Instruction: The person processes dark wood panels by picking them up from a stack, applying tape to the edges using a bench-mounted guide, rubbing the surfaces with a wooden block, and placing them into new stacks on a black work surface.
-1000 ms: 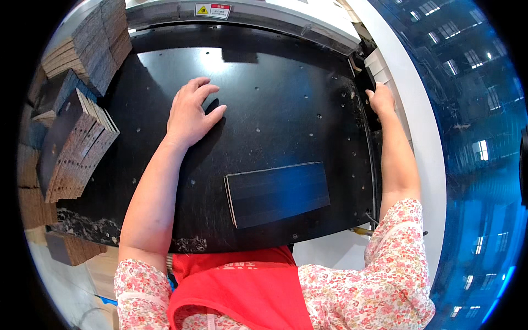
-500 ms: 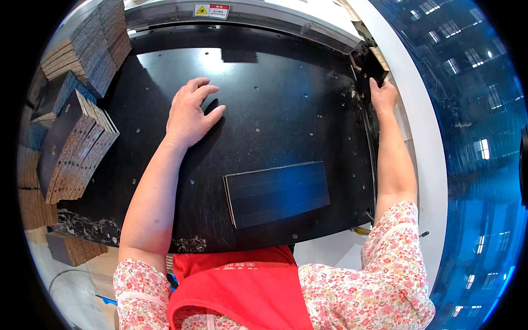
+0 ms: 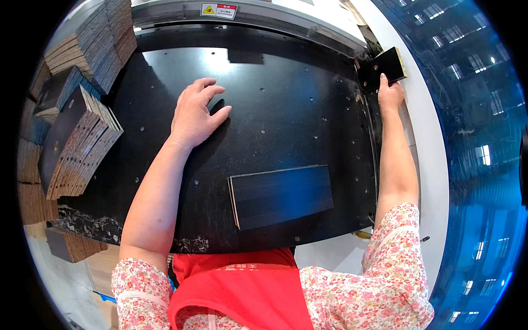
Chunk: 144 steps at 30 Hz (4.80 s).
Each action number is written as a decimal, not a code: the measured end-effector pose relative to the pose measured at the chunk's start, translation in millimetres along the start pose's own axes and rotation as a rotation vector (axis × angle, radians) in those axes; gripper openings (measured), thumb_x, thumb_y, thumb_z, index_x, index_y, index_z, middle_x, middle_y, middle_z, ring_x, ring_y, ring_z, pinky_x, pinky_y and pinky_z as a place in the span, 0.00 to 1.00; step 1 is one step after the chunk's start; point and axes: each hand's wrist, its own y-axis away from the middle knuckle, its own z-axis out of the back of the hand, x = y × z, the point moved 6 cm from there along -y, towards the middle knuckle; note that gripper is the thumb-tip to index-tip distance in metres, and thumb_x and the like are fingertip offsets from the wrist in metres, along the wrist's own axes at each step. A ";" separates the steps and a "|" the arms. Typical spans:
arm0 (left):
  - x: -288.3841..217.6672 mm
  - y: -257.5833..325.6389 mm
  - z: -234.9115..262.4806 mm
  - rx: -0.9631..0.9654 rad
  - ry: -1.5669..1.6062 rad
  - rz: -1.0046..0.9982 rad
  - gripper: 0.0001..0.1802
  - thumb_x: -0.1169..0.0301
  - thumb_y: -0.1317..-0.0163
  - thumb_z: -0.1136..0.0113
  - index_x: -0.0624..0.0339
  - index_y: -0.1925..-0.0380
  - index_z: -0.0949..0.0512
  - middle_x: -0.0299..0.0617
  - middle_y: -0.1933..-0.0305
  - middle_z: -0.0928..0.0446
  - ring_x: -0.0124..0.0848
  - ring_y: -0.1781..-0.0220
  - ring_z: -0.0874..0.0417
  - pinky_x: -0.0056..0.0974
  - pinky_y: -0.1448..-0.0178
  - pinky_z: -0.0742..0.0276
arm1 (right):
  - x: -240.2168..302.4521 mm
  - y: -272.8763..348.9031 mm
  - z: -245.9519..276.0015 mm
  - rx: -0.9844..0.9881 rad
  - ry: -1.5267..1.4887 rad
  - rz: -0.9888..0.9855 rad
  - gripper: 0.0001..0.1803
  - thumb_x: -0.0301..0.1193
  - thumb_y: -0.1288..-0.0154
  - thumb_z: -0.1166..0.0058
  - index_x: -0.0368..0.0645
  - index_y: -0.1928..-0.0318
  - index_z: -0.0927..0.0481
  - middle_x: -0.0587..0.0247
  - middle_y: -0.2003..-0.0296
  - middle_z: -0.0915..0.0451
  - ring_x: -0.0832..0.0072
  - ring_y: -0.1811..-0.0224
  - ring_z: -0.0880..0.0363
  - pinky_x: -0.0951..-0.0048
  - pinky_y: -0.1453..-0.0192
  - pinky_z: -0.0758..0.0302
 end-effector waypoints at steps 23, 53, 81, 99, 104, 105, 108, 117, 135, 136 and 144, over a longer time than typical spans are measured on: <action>-1.1 1.3 2.9 0.003 0.010 0.023 0.21 0.62 0.41 0.32 0.54 0.48 0.21 0.43 0.35 0.28 0.42 0.31 0.29 0.47 0.28 0.34 | 32.5 10.3 15.7 0.065 0.020 0.058 0.20 0.46 0.36 0.37 0.39 0.61 0.16 0.46 0.67 0.15 0.52 0.61 0.15 0.56 0.57 0.22; -1.6 0.1 2.4 0.002 0.019 -0.025 0.18 0.64 0.39 0.33 0.56 0.51 0.20 0.42 0.39 0.25 0.40 0.34 0.28 0.44 0.29 0.33 | 65.3 55.0 62.9 -0.202 -0.135 0.109 0.17 0.43 0.33 0.41 0.40 0.62 0.16 0.49 0.69 0.15 0.49 0.64 0.16 0.53 0.59 0.22; -2.2 -1.6 0.7 0.006 0.034 -0.009 0.17 0.64 0.39 0.33 0.56 0.52 0.19 0.39 0.43 0.22 0.39 0.35 0.27 0.44 0.29 0.33 | 15.6 64.2 19.0 0.124 -0.269 -0.138 0.19 0.38 0.36 0.36 0.34 0.53 0.16 0.55 0.60 0.12 0.71 0.57 0.15 0.68 0.50 0.23; 1.0 0.3 0.9 0.019 0.028 -0.019 0.16 0.65 0.37 0.35 0.56 0.50 0.19 0.40 0.43 0.22 0.38 0.35 0.27 0.43 0.29 0.33 | 29.9 87.0 9.5 0.143 -0.396 -0.168 0.21 0.42 0.36 0.36 0.35 0.55 0.16 0.49 0.60 0.13 0.57 0.55 0.14 0.63 0.49 0.23; 0.1 -1.4 1.4 0.029 0.021 -0.031 0.16 0.65 0.37 0.35 0.56 0.50 0.19 0.40 0.42 0.23 0.38 0.34 0.27 0.43 0.29 0.33 | 29.0 93.6 11.9 0.124 -0.278 -0.115 0.22 0.43 0.36 0.37 0.35 0.54 0.17 0.49 0.61 0.13 0.52 0.55 0.15 0.61 0.48 0.23; 1.0 -0.8 1.8 0.030 0.024 -0.024 0.16 0.65 0.37 0.35 0.56 0.50 0.19 0.40 0.42 0.23 0.38 0.34 0.27 0.44 0.29 0.33 | 37.5 91.9 14.6 0.118 -0.235 -0.085 0.22 0.44 0.36 0.38 0.35 0.54 0.17 0.48 0.61 0.13 0.52 0.55 0.15 0.61 0.48 0.23; 1.3 0.2 0.3 0.026 0.032 -0.017 0.16 0.64 0.36 0.35 0.56 0.50 0.19 0.40 0.42 0.23 0.38 0.34 0.27 0.44 0.29 0.33 | 34.5 101.3 10.8 0.135 -0.402 -0.190 0.22 0.45 0.35 0.39 0.36 0.55 0.17 0.45 0.60 0.14 0.50 0.54 0.16 0.59 0.47 0.23; 2.4 -1.3 -2.9 0.016 0.030 -0.039 0.17 0.63 0.37 0.35 0.56 0.50 0.19 0.39 0.43 0.22 0.38 0.35 0.27 0.44 0.30 0.33 | 22.5 66.6 27.6 0.225 -0.401 -0.109 0.21 0.43 0.35 0.40 0.36 0.56 0.17 0.43 0.63 0.14 0.48 0.58 0.15 0.57 0.55 0.22; 4.8 -0.3 1.2 -0.017 0.040 -0.034 0.16 0.63 0.38 0.34 0.55 0.53 0.18 0.38 0.45 0.21 0.38 0.37 0.25 0.44 0.30 0.33 | 89.0 47.0 0.5 0.673 0.254 0.120 0.46 0.41 0.43 0.33 0.37 0.29 0.38 0.42 0.36 0.28 0.52 0.33 0.29 0.59 0.31 0.30; 4.1 -1.0 -0.3 -0.017 0.052 -0.031 0.16 0.62 0.39 0.34 0.55 0.54 0.18 0.38 0.46 0.20 0.38 0.37 0.25 0.45 0.29 0.34 | 83.0 42.2 -6.7 0.670 0.276 0.157 0.45 0.41 0.43 0.33 0.37 0.29 0.37 0.42 0.36 0.27 0.52 0.33 0.28 0.60 0.31 0.30; 3.1 0.1 2.1 0.003 0.002 -0.032 0.16 0.62 0.37 0.34 0.55 0.52 0.19 0.38 0.45 0.22 0.37 0.36 0.26 0.44 0.29 0.33 | 87.1 8.6 42.7 0.199 -0.329 0.025 0.43 0.34 0.45 0.31 0.30 0.32 0.37 0.41 0.44 0.21 0.56 0.41 0.22 0.64 0.35 0.28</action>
